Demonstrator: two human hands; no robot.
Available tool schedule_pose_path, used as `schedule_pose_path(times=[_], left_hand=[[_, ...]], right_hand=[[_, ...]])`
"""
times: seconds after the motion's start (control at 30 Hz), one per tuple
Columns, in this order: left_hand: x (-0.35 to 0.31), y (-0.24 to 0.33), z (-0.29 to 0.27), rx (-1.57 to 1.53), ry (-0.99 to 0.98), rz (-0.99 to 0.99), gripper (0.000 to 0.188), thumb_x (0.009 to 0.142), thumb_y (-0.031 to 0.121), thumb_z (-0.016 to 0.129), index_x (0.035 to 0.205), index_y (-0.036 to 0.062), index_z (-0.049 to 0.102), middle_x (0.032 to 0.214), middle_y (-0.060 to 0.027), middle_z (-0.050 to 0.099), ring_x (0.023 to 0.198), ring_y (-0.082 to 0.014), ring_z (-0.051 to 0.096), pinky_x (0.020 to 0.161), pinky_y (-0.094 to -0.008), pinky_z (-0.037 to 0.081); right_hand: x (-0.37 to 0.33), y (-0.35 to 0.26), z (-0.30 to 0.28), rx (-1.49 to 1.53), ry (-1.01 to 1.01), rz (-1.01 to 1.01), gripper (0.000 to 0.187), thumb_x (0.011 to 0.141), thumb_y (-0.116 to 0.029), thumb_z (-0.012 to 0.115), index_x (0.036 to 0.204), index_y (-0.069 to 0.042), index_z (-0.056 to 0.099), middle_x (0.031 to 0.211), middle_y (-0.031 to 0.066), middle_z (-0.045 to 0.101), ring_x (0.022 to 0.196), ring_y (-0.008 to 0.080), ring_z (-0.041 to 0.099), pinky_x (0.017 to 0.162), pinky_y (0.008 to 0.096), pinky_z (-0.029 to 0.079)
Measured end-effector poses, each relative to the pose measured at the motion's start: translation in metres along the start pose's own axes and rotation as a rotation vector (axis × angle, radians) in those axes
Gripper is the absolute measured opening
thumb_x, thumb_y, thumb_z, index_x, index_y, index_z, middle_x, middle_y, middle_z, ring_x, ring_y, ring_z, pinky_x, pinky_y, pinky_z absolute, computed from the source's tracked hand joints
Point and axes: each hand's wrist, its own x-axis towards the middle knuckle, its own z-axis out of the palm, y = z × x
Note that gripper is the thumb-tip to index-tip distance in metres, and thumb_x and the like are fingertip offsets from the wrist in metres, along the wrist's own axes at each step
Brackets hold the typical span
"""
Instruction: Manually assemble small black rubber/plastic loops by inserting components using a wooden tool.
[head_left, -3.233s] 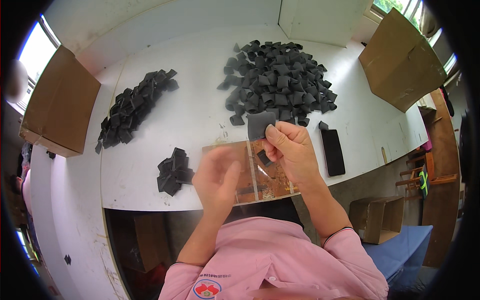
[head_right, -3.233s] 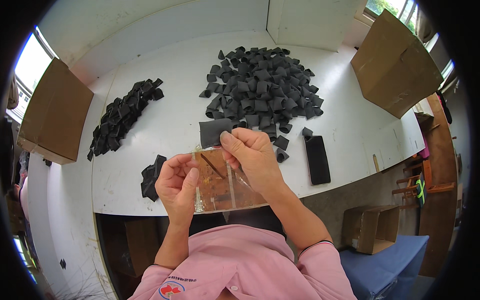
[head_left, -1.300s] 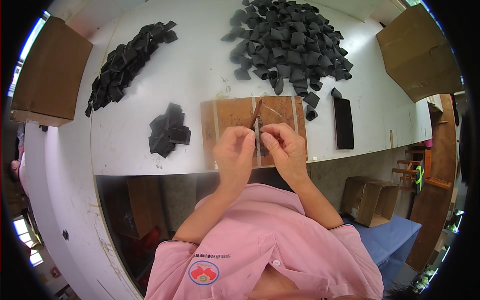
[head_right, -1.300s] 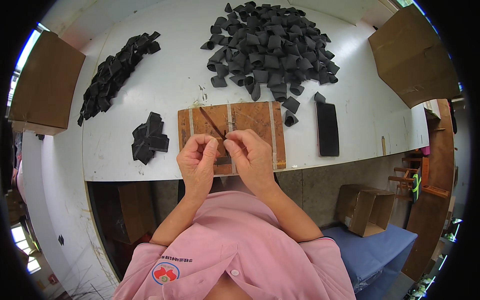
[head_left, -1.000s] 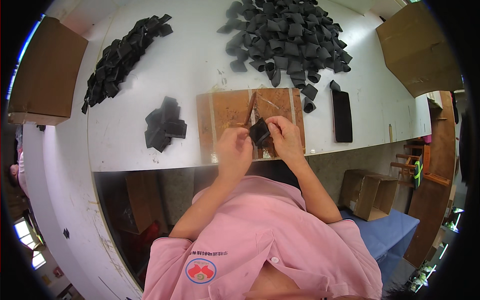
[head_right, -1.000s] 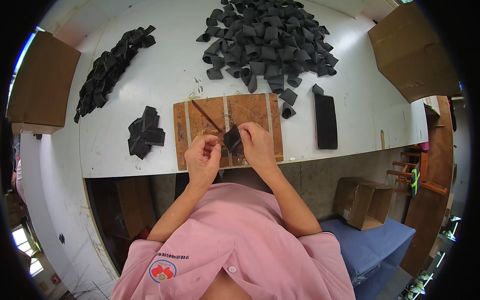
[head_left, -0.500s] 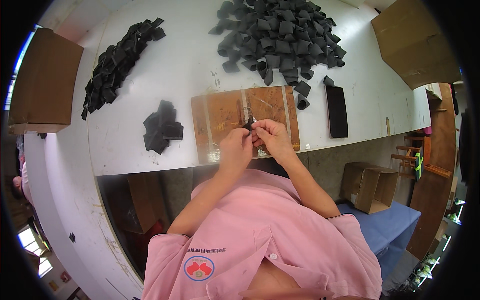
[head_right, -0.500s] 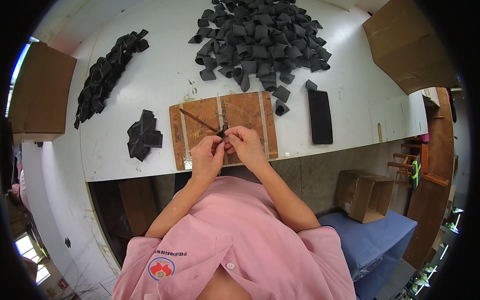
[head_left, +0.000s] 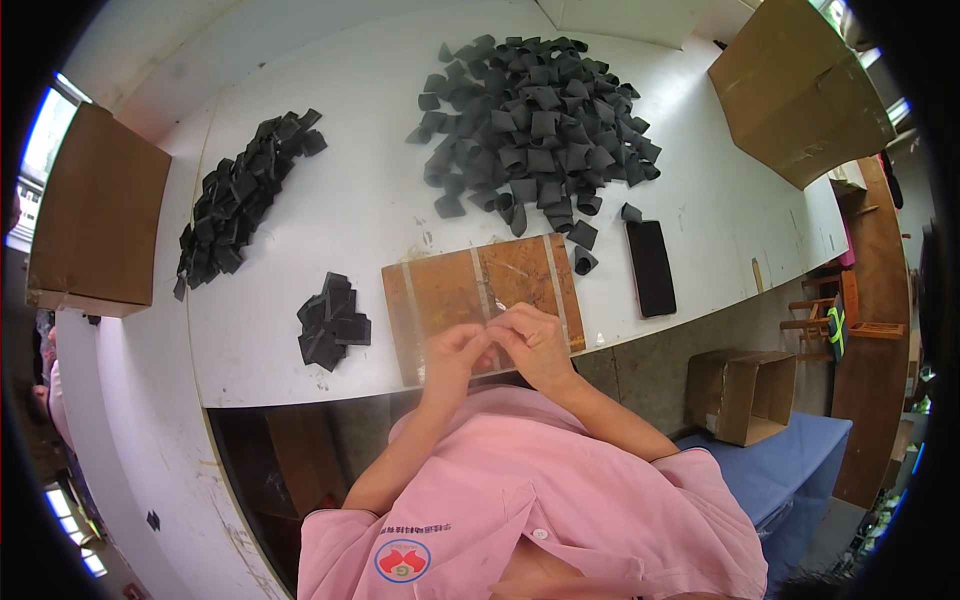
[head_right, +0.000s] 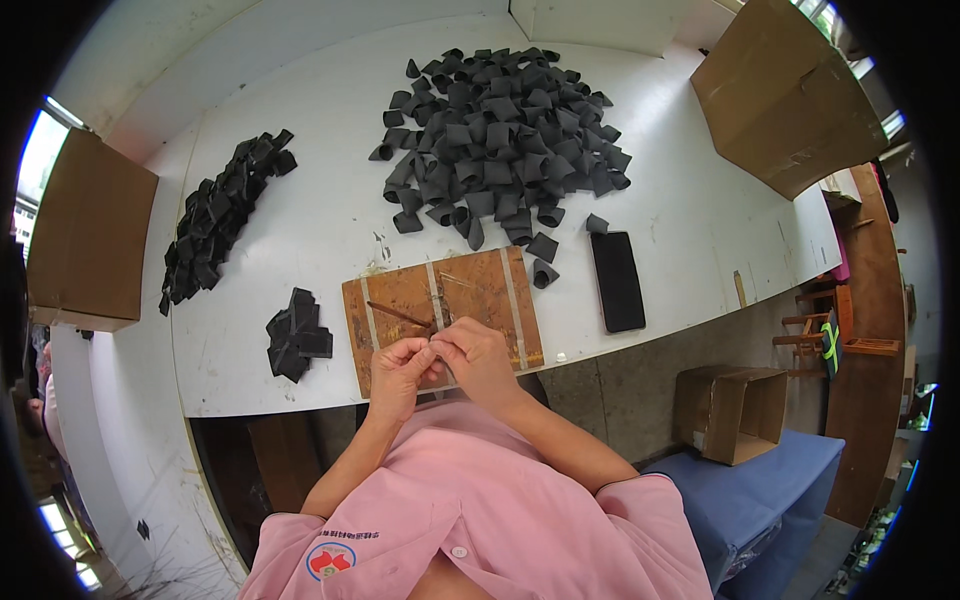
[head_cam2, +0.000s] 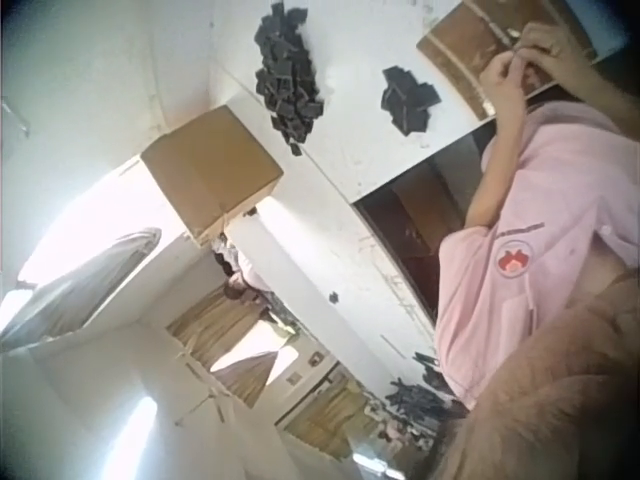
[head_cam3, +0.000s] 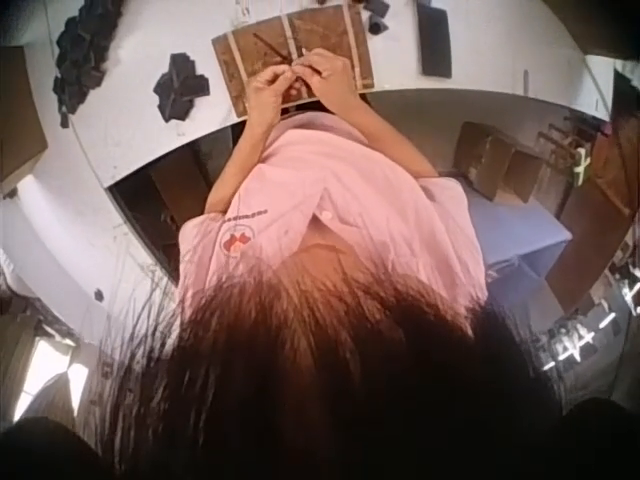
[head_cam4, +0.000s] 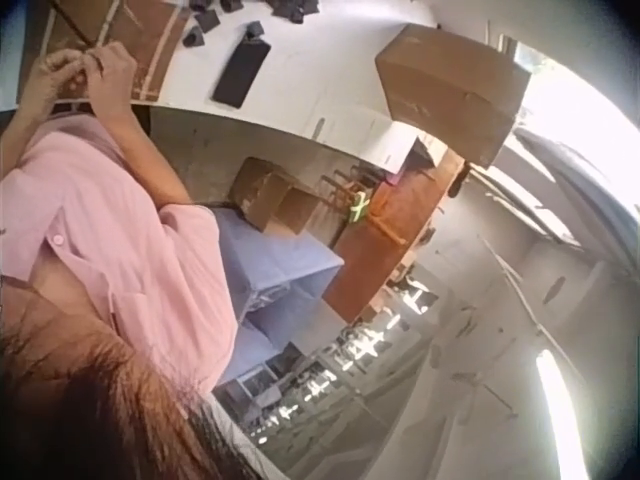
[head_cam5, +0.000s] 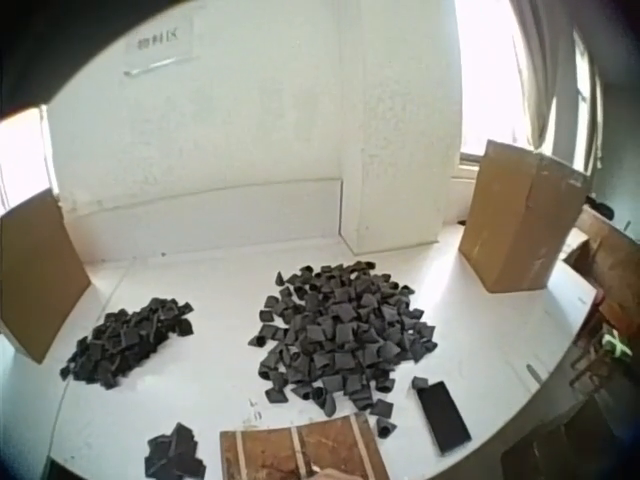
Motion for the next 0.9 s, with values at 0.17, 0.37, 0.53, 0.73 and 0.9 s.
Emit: schedule_pose_path(times=[0.17, 0.37, 0.53, 0.73, 0.9], left_hand=[[-0.006, 0.015, 0.007, -0.004, -0.005, 0.017, 0.007, 0.081, 0.007, 0.058, 0.081, 0.0, 0.061, 0.068, -0.0035, 0.06, 0.059, -0.0083, 0.055, 0.052, -0.0195, 0.044], [-0.007, 0.027, 0.001, -0.131, -0.05, 0.002, 0.006, 0.08, 0.005, 0.06, 0.081, -0.0001, 0.062, 0.069, -0.004, 0.06, 0.057, -0.0086, 0.055, 0.05, -0.0193, 0.044], [-0.006, 0.035, 0.002, -0.106, -0.055, 0.056, 0.006, 0.079, 0.005, 0.061, 0.08, -0.0003, 0.061, 0.067, -0.0031, 0.059, 0.056, -0.0078, 0.054, 0.049, -0.0182, 0.042], [-0.014, 0.036, 0.015, 0.286, 0.09, 0.324, 0.005, 0.08, 0.005, 0.057, 0.078, 0.0007, 0.058, 0.07, -0.0035, 0.059, 0.057, -0.0081, 0.055, 0.049, -0.0203, 0.044], [-0.014, 0.044, 0.027, 0.51, 0.288, 0.503, 0.003, 0.077, 0.0, 0.057, 0.079, -0.0015, 0.056, 0.069, -0.0067, 0.059, 0.05, -0.0078, 0.054, 0.045, -0.0214, 0.043]], right_hand=[[0.006, -0.011, 0.001, -0.22, 0.068, -0.239, 0.002, 0.077, 0.0, 0.052, 0.078, 0.0, 0.051, 0.071, 0.0124, 0.048, 0.062, 0.0294, 0.05, 0.052, 0.0336, 0.04], [0.011, -0.027, -0.012, 0.069, -0.085, 0.054, 0.004, 0.077, -0.003, 0.057, 0.078, 0.001, 0.055, 0.074, 0.0106, 0.053, 0.061, 0.0232, 0.053, 0.054, 0.029, 0.042], [0.012, -0.04, -0.013, -0.067, -0.036, -0.158, 0.006, 0.074, -0.003, 0.059, 0.077, 0.001, 0.056, 0.075, 0.0098, 0.054, 0.061, 0.0211, 0.054, 0.054, 0.0284, 0.043], [0.016, -0.043, -0.009, -0.441, 0.03, -0.45, 0.005, 0.073, 0.002, 0.055, 0.077, 0.001, 0.054, 0.074, 0.0104, 0.052, 0.061, 0.0261, 0.054, 0.051, 0.0335, 0.043], [0.015, -0.039, -0.006, -0.533, 0.052, -0.393, 0.012, 0.072, -0.005, 0.058, 0.081, -0.001, 0.052, 0.075, 0.0089, 0.05, 0.064, 0.0225, 0.053, 0.053, 0.0324, 0.045]])
